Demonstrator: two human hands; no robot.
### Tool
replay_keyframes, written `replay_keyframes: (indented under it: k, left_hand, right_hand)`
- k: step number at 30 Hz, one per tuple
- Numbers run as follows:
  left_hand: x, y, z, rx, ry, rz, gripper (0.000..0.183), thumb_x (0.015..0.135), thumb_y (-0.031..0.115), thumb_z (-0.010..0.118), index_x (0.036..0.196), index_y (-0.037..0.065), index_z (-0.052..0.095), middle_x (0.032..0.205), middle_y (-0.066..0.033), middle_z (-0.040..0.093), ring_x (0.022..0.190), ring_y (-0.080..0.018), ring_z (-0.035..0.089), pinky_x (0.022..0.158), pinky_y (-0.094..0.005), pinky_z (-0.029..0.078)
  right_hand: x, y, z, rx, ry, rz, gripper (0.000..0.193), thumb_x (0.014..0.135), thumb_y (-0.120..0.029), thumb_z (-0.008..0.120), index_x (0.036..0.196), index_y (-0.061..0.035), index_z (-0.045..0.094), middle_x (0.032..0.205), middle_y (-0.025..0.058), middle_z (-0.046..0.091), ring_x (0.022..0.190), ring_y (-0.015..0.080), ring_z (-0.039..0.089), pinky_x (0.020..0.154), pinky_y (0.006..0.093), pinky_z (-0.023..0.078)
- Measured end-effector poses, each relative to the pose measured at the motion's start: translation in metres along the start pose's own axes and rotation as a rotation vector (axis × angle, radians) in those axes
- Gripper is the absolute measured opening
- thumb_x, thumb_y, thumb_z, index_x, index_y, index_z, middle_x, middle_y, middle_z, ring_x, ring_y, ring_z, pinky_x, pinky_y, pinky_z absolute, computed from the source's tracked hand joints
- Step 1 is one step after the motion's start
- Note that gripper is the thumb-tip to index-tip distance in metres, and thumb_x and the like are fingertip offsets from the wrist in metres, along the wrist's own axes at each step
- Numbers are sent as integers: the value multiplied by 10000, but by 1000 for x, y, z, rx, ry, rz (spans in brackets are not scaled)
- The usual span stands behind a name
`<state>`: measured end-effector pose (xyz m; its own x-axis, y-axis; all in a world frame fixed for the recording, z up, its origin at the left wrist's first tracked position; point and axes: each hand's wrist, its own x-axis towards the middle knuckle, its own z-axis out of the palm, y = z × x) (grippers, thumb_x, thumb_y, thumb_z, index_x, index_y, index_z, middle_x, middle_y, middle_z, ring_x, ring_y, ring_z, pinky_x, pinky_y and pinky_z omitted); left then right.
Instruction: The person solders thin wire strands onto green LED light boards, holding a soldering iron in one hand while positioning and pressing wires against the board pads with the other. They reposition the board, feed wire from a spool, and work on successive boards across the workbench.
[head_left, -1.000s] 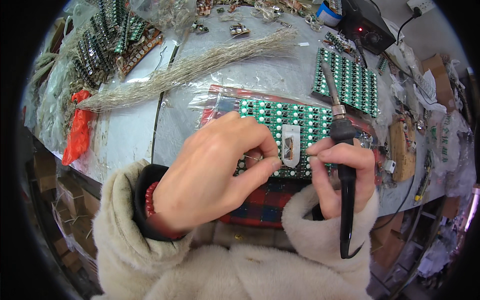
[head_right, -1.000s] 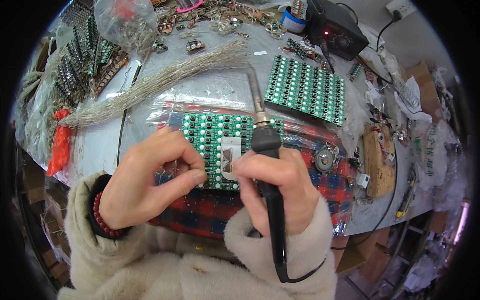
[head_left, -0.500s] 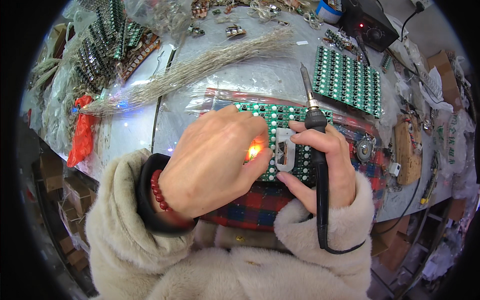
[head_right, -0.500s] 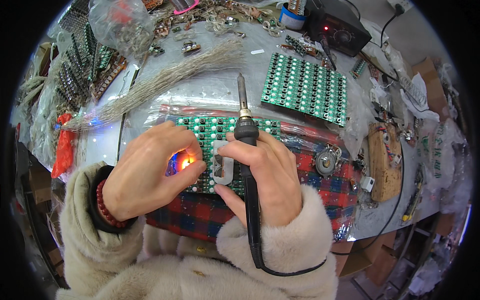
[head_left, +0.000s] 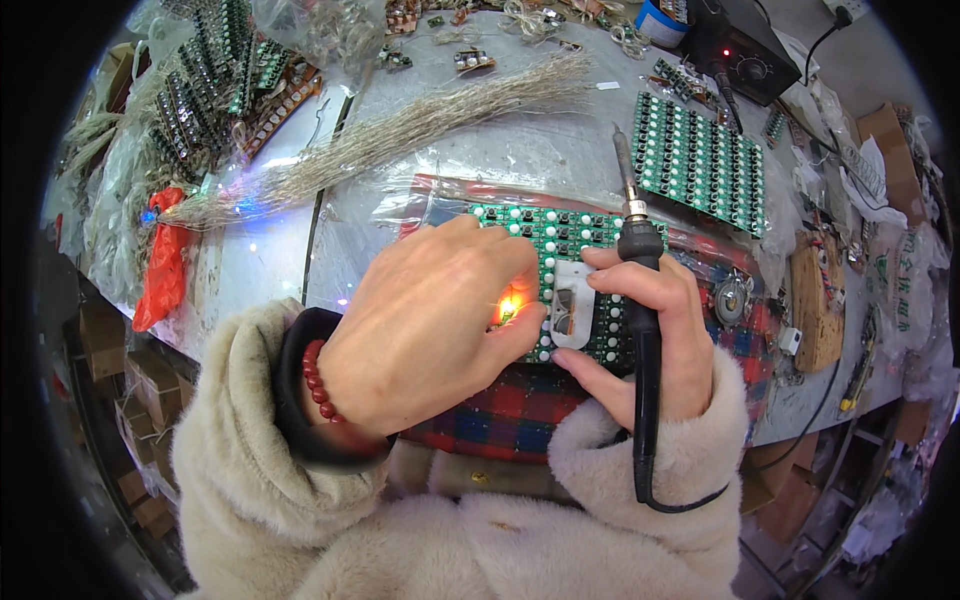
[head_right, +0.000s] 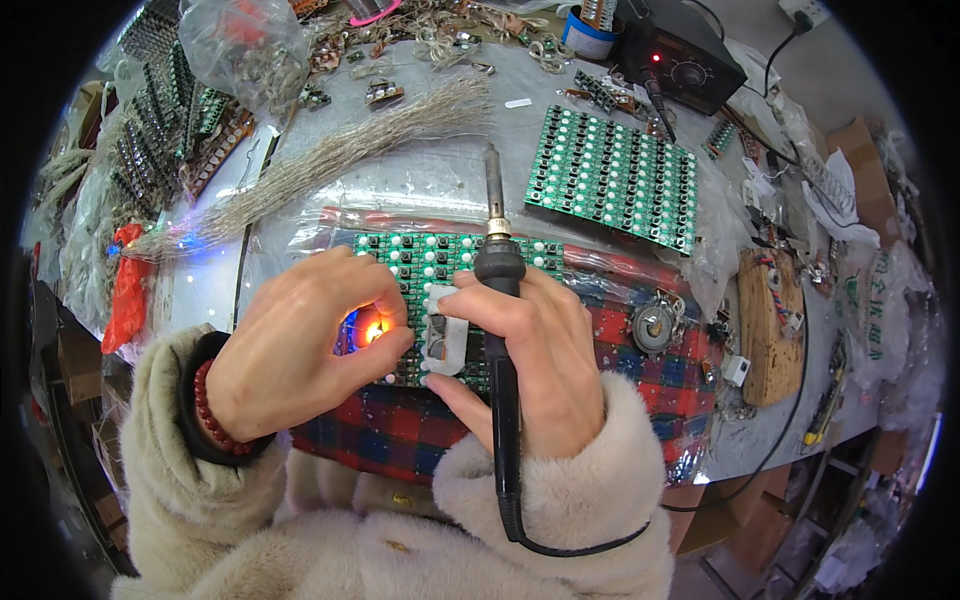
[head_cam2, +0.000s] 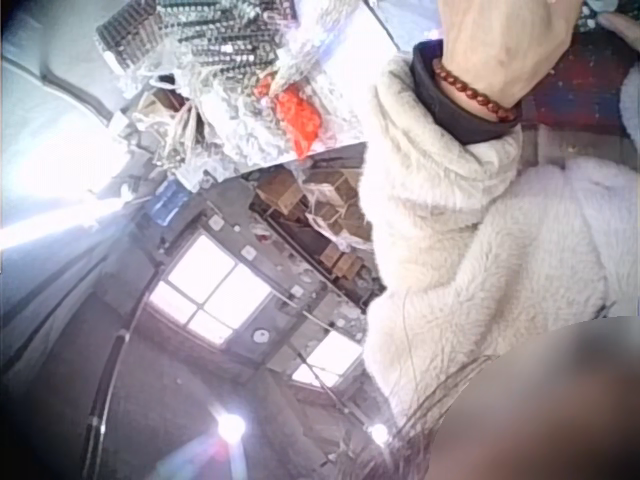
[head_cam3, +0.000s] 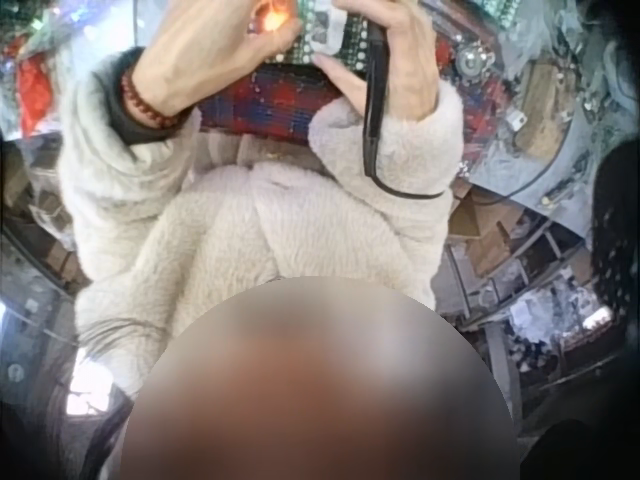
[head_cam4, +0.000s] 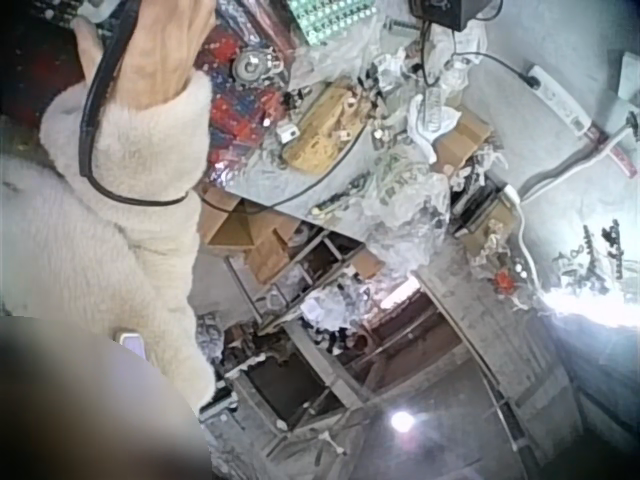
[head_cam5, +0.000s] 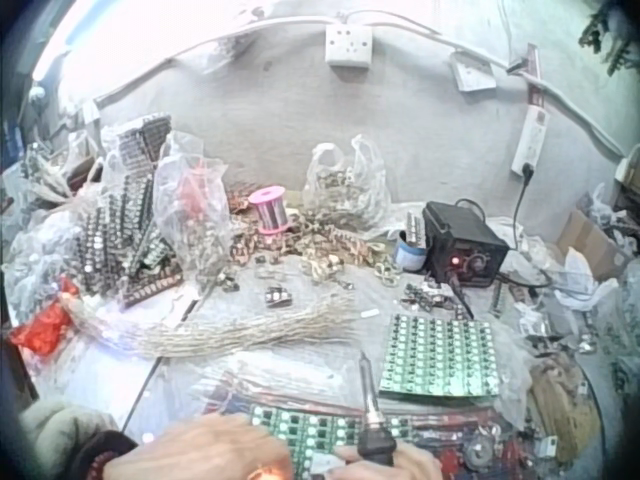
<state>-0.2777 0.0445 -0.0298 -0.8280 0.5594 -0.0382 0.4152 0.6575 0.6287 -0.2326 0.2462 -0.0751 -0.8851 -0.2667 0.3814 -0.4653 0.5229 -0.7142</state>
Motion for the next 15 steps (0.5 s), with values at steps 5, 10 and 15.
replay_keyframes:
  k: [5, 10, 15]
  left_hand:
    - [-11, -4, -12, -117, 68, -56, 93, 760, 66, 677, 770, 29, 592, 678, -75, 567, 678, -247, 543, 627, -353, 429]
    - [-21, -18, -24, -130, 136, -89, 95, 770, 50, 690, 813, 23, 611, 706, -69, 560, 663, -204, 531, 583, -315, 414]
    - [-16, -36, -32, -110, 143, -52, 94, 771, 54, 683, 811, 20, 605, 717, -76, 569, 668, -223, 531, 604, -331, 416]
  right_hand:
    - [-6, 2, -15, 1, 83, 51, 638, 571, -86, 843, 1139, -88, 552, 1128, 125, 624, 1054, 320, 552, 959, 398, 380]
    - [-11, -18, -26, 177, 191, 62, 297, 817, -151, 690, 1070, -27, 596, 895, 126, 663, 825, 273, 585, 805, 363, 449]
    - [-9, -41, -15, 419, 417, 247, 310, 892, -300, 604, 1023, -22, 557, 700, 98, 625, 706, 172, 546, 719, 339, 439]
